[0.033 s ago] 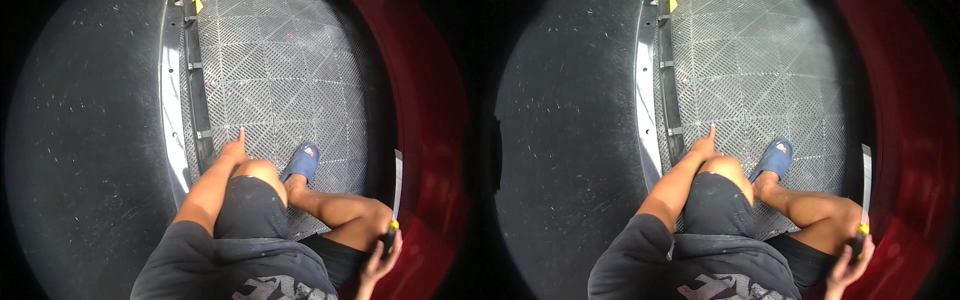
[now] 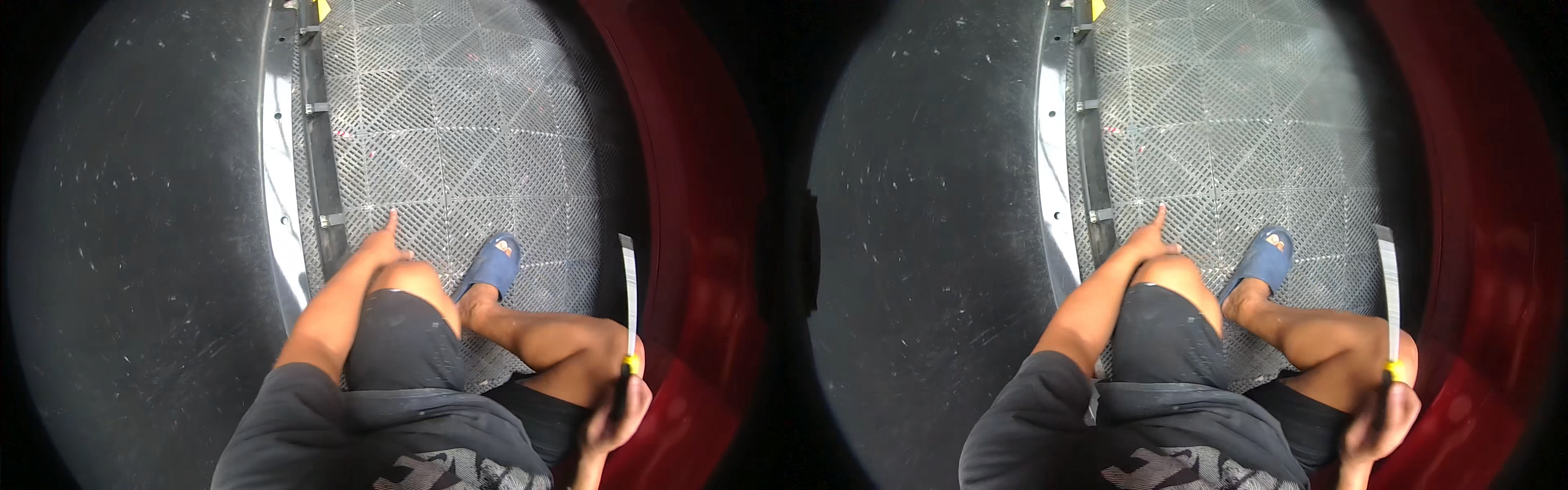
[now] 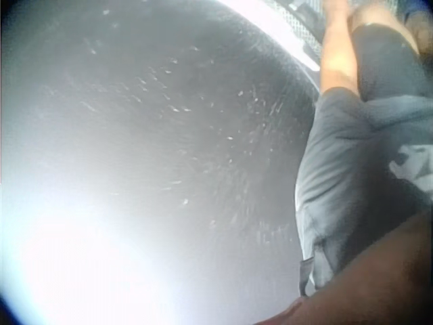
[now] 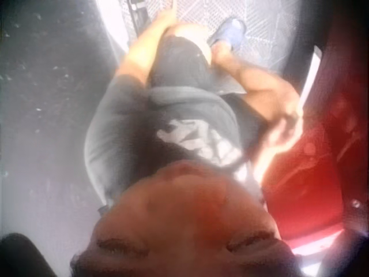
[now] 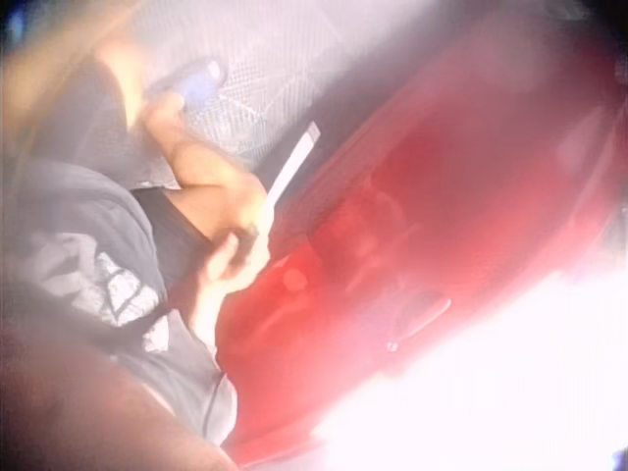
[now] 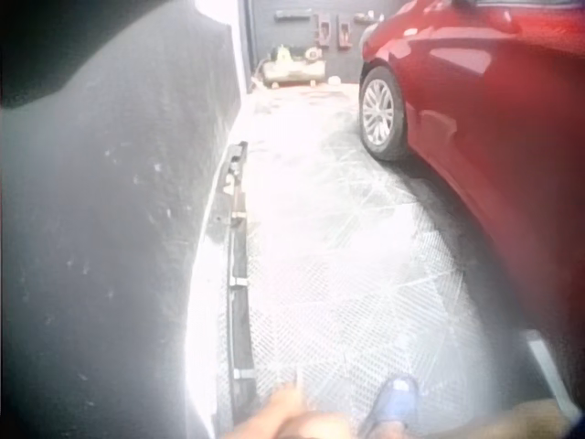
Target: The person removes the interior door panel of a red car using a screwdriver. They detach the panel, disconnect wiring, and then reattach the panel to the door frame.
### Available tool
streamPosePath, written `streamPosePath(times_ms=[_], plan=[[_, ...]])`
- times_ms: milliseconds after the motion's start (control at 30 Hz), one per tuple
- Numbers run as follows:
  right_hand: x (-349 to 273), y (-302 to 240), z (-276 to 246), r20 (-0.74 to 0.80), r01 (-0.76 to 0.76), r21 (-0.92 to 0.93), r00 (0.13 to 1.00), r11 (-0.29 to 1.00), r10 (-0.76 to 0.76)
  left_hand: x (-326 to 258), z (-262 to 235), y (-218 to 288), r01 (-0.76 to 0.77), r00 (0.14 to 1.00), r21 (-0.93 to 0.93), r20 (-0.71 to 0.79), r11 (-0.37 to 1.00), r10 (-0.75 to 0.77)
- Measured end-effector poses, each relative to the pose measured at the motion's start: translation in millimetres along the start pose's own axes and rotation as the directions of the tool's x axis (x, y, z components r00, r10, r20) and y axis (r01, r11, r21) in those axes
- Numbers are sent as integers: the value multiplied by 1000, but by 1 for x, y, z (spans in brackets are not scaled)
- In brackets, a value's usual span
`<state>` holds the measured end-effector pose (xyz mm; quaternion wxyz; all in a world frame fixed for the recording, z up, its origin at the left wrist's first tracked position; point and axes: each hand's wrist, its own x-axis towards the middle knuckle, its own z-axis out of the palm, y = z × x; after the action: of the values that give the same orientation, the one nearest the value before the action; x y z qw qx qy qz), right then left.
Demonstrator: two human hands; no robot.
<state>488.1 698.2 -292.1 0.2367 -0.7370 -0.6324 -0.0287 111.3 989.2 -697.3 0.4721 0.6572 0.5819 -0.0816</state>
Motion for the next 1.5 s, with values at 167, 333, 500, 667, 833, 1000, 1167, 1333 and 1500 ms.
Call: streamPosePath(times_ms=[167,333,500,667,833,1000,1167,1333,1500], plan=[[162,-22,40,209,182,81,958,980,-196,-45,-36,-18,-90,873,-73,-486,993,43],[235,-13,43,403,14,251,908,968,-118,-127,-29,-27,383,773,-551,-249,741,-584],[263,-17,19,660,-195,204,751,959,13,-167,-35,73,680,675,-319,-79,660,-733],[281,-36,3,825,-188,111,566,976,15,-148,-114,231,403,891,-351,-60,845,-450],[286,-38,4,886,-179,82,464,980,10,-169,-243,332,291,913,-568,-77,770,-401],[312,-36,21,878,-211,32,472,977,73,-239,-310,352,176,886,-543,-276,821,-372],[352,-40,23,793,-252,59,599,966,108,-345,-352,401,37,931,-384,-323,922,-172],[430,-93,-39,823,-293,150,566,944,44,-366,-437,406,24,999,-240,-17,971,-29],[488,-178,-107,966,-466,42,244,884,83,-361,-494,389,-129,987,-216,70,968,147]])
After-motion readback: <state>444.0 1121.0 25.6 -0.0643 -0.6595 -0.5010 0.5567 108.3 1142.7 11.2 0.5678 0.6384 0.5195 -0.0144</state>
